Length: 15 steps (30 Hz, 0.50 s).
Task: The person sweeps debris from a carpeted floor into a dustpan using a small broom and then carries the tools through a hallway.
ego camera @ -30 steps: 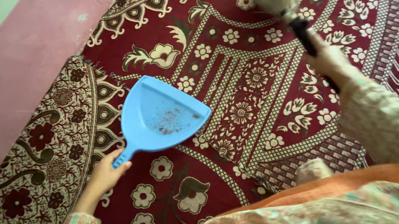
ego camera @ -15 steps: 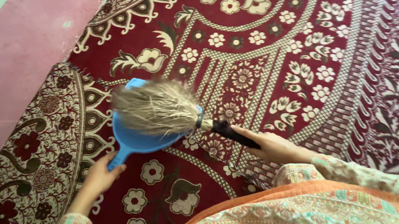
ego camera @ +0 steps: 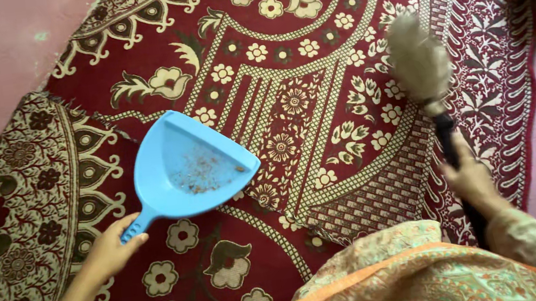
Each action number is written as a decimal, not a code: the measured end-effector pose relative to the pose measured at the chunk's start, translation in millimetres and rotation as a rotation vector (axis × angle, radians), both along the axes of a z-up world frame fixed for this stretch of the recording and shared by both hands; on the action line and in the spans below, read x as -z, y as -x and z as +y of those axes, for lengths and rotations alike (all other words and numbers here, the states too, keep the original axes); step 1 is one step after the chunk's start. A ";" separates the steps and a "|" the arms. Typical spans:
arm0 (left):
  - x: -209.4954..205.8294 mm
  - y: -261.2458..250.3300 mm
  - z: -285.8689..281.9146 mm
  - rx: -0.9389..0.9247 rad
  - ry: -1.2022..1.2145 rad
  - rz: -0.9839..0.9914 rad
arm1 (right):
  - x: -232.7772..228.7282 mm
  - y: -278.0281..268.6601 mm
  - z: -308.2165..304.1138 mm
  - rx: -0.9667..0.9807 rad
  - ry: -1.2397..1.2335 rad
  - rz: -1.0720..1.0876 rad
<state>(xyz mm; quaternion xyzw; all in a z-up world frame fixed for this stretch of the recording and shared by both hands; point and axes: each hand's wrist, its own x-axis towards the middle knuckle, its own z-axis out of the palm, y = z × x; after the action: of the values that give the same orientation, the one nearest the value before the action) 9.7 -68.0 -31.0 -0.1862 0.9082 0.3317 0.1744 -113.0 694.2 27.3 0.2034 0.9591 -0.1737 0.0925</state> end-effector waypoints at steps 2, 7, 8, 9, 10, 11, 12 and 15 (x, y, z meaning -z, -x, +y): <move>6.0 0.8 0.0 0.019 -0.042 0.028 | 28.5 -12.9 -10.3 -0.115 0.054 -0.175; 11.4 9.6 0.0 0.058 -0.025 0.083 | 49.8 -31.6 -94.6 -0.527 0.276 -0.130; 9.4 11.1 0.6 0.056 -0.020 0.086 | 39.0 -29.6 -101.7 -0.567 0.303 -0.159; 7.2 15.4 2.3 0.057 0.001 0.067 | 27.7 -27.0 -105.4 -0.608 0.326 -0.180; 4.3 17.5 4.3 0.056 0.023 0.043 | 18.0 -25.3 -105.5 -0.649 0.348 -0.198; 1.3 19.1 7.0 0.053 0.028 0.042 | 21.9 -29.0 -120.3 -0.689 0.367 -0.207; -1.9 20.6 9.7 0.056 0.068 0.019 | 22.6 -32.5 -138.0 -0.724 0.385 -0.211; -11.4 22.7 12.5 0.078 0.118 0.025 | 10.5 -37.1 -172.9 -0.816 0.423 -0.198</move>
<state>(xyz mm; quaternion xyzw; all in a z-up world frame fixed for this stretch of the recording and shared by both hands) -13.0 -55.4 -19.6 -0.1563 0.9349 0.2730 0.1645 -75.9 521.2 16.9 -0.1978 0.8908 -0.2947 0.2838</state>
